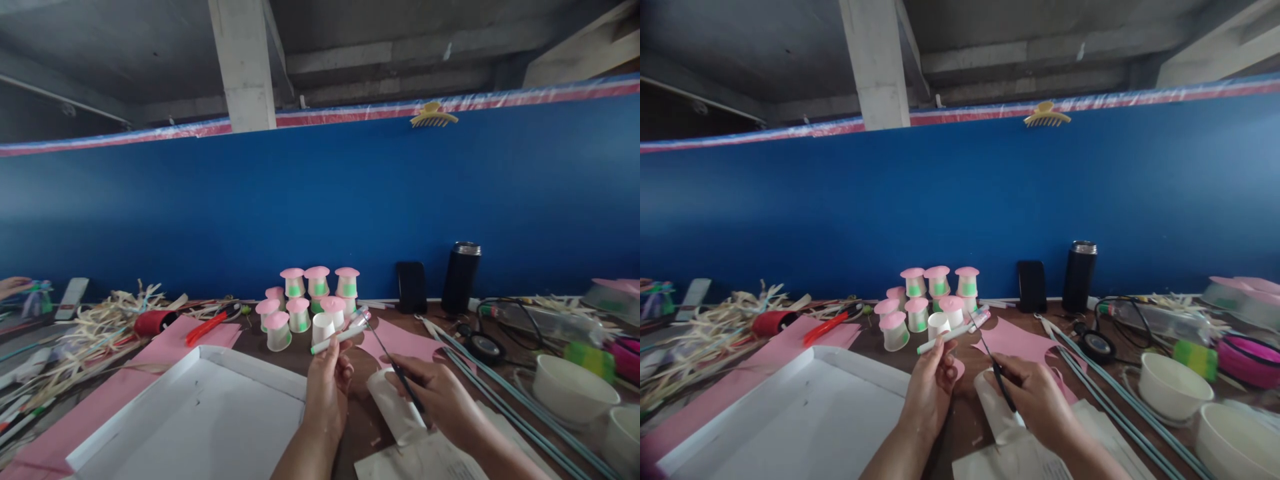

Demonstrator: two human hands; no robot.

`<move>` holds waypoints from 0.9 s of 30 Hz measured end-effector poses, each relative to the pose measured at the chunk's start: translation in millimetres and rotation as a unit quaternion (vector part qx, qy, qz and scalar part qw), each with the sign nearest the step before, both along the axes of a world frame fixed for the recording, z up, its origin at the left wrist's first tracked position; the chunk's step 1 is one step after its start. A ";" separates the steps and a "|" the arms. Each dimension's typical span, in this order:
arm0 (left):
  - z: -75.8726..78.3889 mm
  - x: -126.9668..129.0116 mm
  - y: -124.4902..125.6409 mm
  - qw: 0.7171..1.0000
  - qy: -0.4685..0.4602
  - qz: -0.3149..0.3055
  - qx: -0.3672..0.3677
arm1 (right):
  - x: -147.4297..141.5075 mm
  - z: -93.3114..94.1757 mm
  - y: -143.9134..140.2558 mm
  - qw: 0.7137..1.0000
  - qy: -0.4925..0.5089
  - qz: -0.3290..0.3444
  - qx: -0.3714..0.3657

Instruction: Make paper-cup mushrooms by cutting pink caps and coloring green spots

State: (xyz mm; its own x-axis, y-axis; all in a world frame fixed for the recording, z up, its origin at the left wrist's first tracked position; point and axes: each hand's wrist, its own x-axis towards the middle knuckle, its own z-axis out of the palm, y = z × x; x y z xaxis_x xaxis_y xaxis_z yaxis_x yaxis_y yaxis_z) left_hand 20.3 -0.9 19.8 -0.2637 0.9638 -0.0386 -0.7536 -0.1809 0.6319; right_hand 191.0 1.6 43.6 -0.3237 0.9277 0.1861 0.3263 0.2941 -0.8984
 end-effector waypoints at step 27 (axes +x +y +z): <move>-1.5 -5.6 -1.3 0.982 -0.166 -0.083 -0.044 | 71.3 -26.3 49.0 0.902 -0.320 -0.290 0.004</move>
State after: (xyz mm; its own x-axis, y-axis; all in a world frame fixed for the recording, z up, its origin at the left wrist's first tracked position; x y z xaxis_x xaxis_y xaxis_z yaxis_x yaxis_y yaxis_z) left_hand 14.7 -2.2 18.4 -0.0623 0.9815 -0.1809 -0.9350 0.0060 0.3546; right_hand 262.3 50.6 17.4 0.1724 0.9749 0.1413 0.8788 -0.0874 -0.4692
